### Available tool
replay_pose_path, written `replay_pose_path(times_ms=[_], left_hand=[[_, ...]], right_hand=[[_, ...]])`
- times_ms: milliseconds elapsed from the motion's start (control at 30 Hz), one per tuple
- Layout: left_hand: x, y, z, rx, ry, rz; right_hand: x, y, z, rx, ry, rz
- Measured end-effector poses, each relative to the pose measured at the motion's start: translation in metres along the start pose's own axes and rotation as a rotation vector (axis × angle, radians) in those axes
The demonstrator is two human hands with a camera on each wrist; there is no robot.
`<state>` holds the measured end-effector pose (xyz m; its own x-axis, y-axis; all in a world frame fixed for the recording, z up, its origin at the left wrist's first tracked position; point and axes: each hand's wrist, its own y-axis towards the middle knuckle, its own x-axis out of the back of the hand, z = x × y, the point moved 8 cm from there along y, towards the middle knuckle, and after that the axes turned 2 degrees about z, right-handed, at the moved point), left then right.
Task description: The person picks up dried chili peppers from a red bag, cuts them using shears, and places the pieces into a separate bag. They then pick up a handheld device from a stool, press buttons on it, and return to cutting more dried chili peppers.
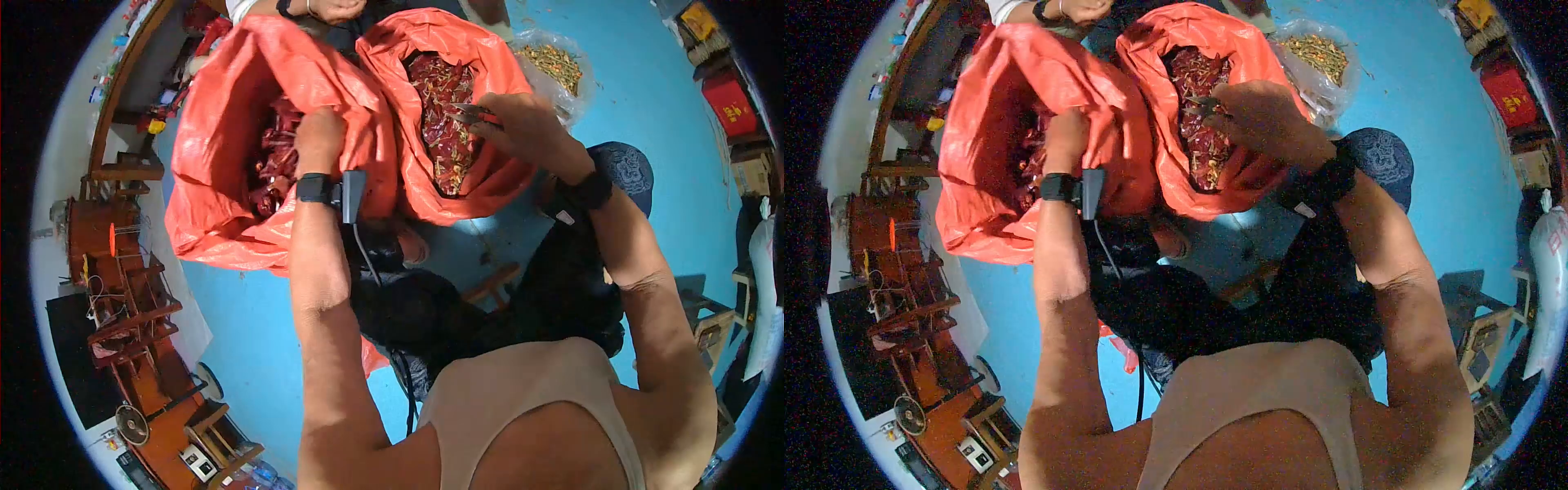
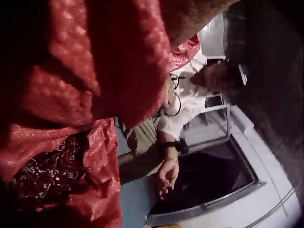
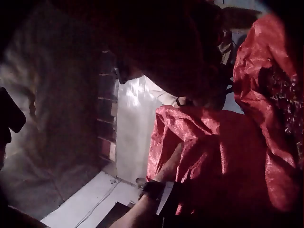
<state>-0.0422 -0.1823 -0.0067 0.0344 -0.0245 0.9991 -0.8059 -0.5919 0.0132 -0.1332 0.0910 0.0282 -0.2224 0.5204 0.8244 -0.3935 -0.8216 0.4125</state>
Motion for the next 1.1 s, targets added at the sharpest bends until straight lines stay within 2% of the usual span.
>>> replay_pose_path(times_ms=[67, 133, 267, 333, 400, 433, 467, 533, 567, 600, 633, 667, 700, 733, 767, 800, 833, 900, 933, 1000, 1100], left_hand=[[-0.002, -0.003, -0.025, -0.118, -0.006, -0.056], [0.001, -0.016, -0.047, -0.154, 0.059, -0.043], [-0.003, -0.021, -0.055, -0.204, -0.047, -0.060], [-0.021, -0.014, -0.047, -0.112, -0.151, 0.058], [-0.046, -0.003, -0.044, -0.128, -0.217, 0.123], [-0.058, -0.005, -0.046, -0.275, -0.244, 0.160], [-0.039, -0.013, -0.048, -0.272, -0.244, 0.165], [-0.030, -0.032, -0.054, -0.152, -0.697, 0.610], [-0.024, -0.021, -0.042, -0.198, -0.669, 0.617], [-0.014, -0.013, -0.025, -0.168, -0.806, 0.526], [-0.006, 0.005, 0.004, -0.188, -0.663, 0.349], [0.021, 0.010, 0.020, -0.255, -0.421, 0.026], [0.029, 0.016, 0.039, -0.254, 0.117, -0.128], [0.042, 0.010, 0.056, -0.212, 0.234, -0.257], [0.044, 0.016, 0.079, -0.173, 0.310, -0.285], [0.027, 0.030, 0.117, 0.022, 0.302, -0.046], [0.018, 0.036, 0.149, 0.082, 0.327, 0.002], [0.036, 0.026, 0.167, 0.190, 0.436, -0.013], [0.038, 0.027, 0.190, 0.269, 0.506, 0.052], [0.021, 0.043, 0.254, 0.225, 0.549, -0.056], [0.029, 0.045, 0.223, 0.275, 0.461, -0.064]], right_hand=[[0.007, -0.001, 0.001, 0.002, -0.003, -0.016], [0.003, -0.004, -0.006, -0.041, 0.000, 0.043], [0.005, -0.003, -0.007, -0.064, -0.016, 0.041], [0.010, -0.003, -0.002, -0.018, -0.068, -0.028], [0.013, -0.001, 0.001, -0.016, -0.050, -0.031], [0.013, -0.001, 0.003, -0.016, -0.026, -0.028], [0.012, -0.001, 0.005, -0.016, -0.022, -0.025], [0.008, 0.001, 0.005, -0.030, 0.093, 0.022], [0.007, 0.000, 0.006, -0.029, 0.093, 0.025], [0.000, -0.001, 0.005, -0.080, 0.072, 0.098], [-0.006, -0.003, 0.004, -0.128, 0.049, 0.169], [-0.006, -0.002, 0.007, -0.127, 0.051, 0.173], [-0.006, -0.002, 0.011, -0.123, 0.040, 0.188], [-0.005, 0.000, 0.014, -0.118, 0.025, 0.202], [-0.003, 0.002, 0.016, -0.118, 0.027, 0.209], [-0.003, 0.003, 0.018, -0.126, 0.033, 0.248], [-0.006, 0.001, 0.019, -0.135, 0.041, 0.286], [-0.011, -0.001, 0.014, -0.147, 0.046, 0.288], [-0.011, -0.001, 0.011, -0.161, 0.049, 0.283], [-0.012, -0.001, 0.009, -0.181, 0.064, 0.300], [-0.018, 0.000, 0.016, -0.192, 0.085, 0.320]])
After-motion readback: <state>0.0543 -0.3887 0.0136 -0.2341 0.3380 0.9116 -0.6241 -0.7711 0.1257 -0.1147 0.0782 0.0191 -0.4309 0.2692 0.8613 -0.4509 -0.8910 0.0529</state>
